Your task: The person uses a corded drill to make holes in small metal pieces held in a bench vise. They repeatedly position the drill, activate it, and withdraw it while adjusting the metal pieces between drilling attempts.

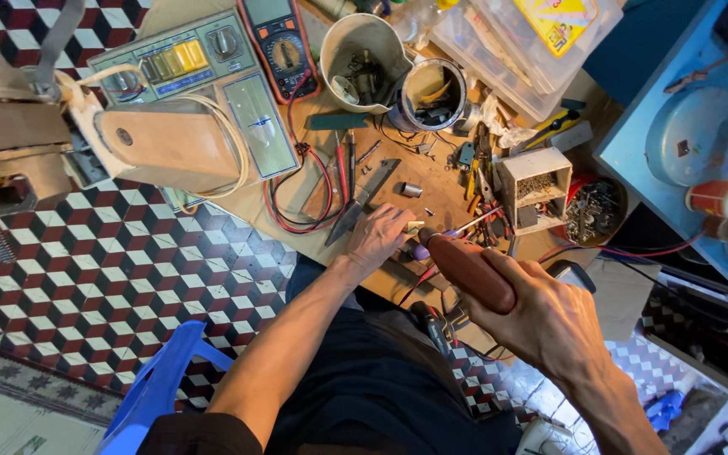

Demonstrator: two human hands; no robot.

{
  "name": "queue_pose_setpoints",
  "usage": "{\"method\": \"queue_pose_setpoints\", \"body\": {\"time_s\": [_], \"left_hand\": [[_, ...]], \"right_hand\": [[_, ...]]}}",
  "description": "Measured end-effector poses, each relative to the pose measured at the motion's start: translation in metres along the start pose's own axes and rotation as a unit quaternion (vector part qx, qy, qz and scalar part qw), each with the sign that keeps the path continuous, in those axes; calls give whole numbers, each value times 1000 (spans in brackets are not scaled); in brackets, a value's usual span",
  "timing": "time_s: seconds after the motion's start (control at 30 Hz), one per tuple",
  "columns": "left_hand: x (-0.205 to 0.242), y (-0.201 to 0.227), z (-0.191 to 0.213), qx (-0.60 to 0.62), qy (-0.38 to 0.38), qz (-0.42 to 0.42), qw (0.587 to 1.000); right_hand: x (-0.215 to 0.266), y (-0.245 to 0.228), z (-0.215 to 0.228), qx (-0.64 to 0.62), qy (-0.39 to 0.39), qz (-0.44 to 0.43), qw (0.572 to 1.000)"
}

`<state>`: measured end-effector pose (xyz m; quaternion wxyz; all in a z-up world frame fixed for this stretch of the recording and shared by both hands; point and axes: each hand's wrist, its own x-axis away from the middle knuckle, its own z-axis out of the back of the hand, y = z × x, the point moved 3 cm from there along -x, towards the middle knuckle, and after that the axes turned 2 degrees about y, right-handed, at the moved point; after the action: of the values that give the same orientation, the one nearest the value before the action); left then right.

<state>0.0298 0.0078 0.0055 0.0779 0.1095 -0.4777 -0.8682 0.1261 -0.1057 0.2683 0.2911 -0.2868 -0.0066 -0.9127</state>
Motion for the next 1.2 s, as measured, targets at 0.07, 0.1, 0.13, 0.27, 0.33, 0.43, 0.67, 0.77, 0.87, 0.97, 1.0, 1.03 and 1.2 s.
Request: {"method": "queue_pose_setpoints", "body": {"time_s": [0.07, 0.1, 0.13, 0.27, 0.33, 0.43, 0.67, 0.77, 0.87, 0.97, 1.0, 1.03, 1.2], "left_hand": [[2, -2, 3, 2, -7, -1, 1000], [2, -1, 1, 1, -7, -3, 1000], [1, 0, -2, -1, -8, -5, 1000], [4, -3, -4, 2, 9, -7, 1000], [4, -5, -7, 0, 15, -4, 1000], [5, -7, -9, -3, 15, -2, 1000], [5, -10, -13, -16, 18, -12, 1000], [6, -12, -17, -19, 9, -4, 1000], [6, -13, -18, -23, 7, -5, 1000], [6, -12, -18, -25, 15, -5, 1000], [6, -11, -18, -23, 16, -5, 1000], [6, -11, -17, -22, 17, -5, 1000], [5, -9, -10, -29, 11, -3, 1000]], "right_hand": [[-3, 1, -3, -3, -16, -22, 1000], [-2, 3, -3, -2, -23, -38, 999], [-1, 6, -3, -8, -21, -45, 999], [-5, 7, -6, -32, -38, -107, 993], [-7, 7, -7, -34, -44, -123, 991], [-11, 5, -6, -26, -37, -109, 993], [-15, 4, -4, -21, -67, -132, 989], [-18, 5, -1, -28, -75, -147, 986], [-21, 3, 3, -34, -78, -162, 983], [-23, 2, 6, -27, -83, -174, 981], [-23, 2, 6, -23, -85, -177, 980], [-23, 1, 6, -29, -88, -181, 979], [-21, -5, 8, -46, -84, -183, 978]]}}
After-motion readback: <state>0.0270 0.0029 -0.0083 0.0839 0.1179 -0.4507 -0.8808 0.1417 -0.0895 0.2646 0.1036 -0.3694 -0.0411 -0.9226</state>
